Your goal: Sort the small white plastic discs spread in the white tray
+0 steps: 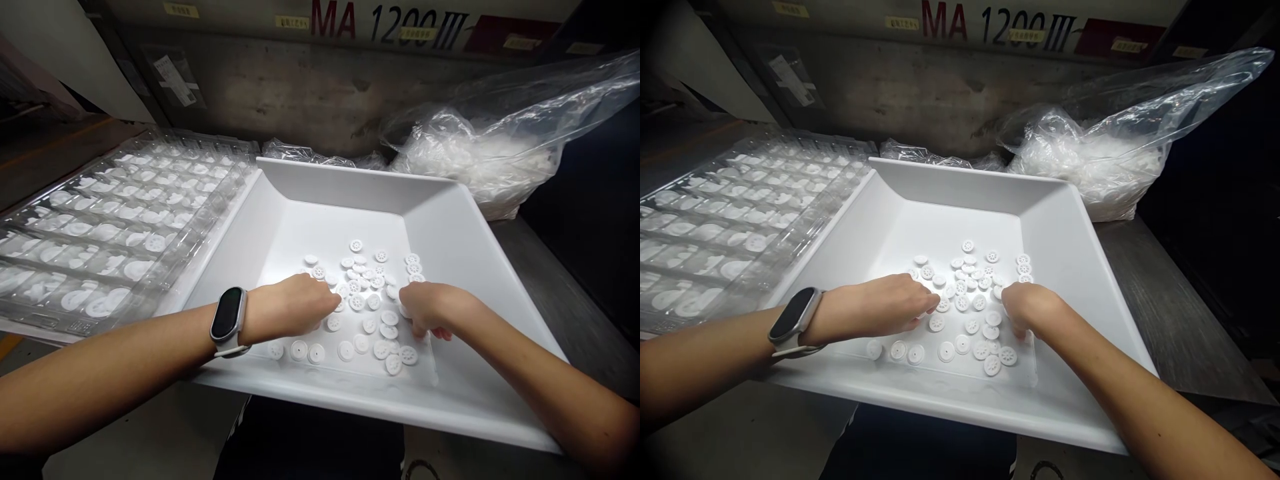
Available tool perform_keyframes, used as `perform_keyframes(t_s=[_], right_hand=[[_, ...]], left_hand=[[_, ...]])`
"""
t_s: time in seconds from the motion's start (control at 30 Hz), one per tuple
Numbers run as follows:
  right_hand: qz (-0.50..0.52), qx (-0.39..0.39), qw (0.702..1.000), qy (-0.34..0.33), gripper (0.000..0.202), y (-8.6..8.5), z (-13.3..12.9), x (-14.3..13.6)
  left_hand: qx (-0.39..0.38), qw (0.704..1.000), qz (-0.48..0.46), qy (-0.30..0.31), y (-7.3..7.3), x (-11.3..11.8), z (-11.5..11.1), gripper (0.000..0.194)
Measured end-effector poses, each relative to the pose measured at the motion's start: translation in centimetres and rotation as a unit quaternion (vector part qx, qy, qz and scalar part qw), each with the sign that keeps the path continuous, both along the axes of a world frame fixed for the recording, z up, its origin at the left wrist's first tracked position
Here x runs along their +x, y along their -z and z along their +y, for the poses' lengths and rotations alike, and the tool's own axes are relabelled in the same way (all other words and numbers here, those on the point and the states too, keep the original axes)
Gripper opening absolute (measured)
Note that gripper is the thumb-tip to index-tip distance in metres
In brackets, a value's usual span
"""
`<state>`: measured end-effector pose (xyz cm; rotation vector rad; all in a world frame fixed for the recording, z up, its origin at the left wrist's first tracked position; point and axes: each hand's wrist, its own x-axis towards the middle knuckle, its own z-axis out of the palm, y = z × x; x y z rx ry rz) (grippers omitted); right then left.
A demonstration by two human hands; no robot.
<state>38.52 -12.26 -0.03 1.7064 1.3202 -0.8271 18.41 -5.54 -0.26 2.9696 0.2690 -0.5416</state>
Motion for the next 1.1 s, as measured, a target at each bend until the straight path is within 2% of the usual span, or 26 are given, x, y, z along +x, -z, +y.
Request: perform_keyframes(t_s=[0.1,0.2,0.63,0.8,1.1], right_hand=[[-0.03,-0.077,0.996,-0.014,0.015,0.0,0.1,-0.4],[-0.034,-0.089,0.995,-0.024,0.015,-0.1,0.2,-0.4],[-0.039,0.034,0.999,0.006,0.027,0.5,0.6,1.5],[-0.015,0.085,0.996,0.0,0.027,0.3,0.8,1.4],[0.051,0.138,0.989,-0.03,0.028,1.3,0.5,2.5]], left_hand=[[-0.003,1.0,-0.001,0.004,0.3,0.0,0.0,0.006],[-0.001,1.0,-0.001,0.006,0.3,-0.2,0.1,0.007],[-0.007,1.0,0.008,-0.003,0.2,-0.1,0.2,0.01],[-0.012,1.0,0.021,-0.005,-0.1,0.1,0.2,0.017],[-0.037,0.999,0.008,0.003,-0.1,0.2,0.6,0.018]])
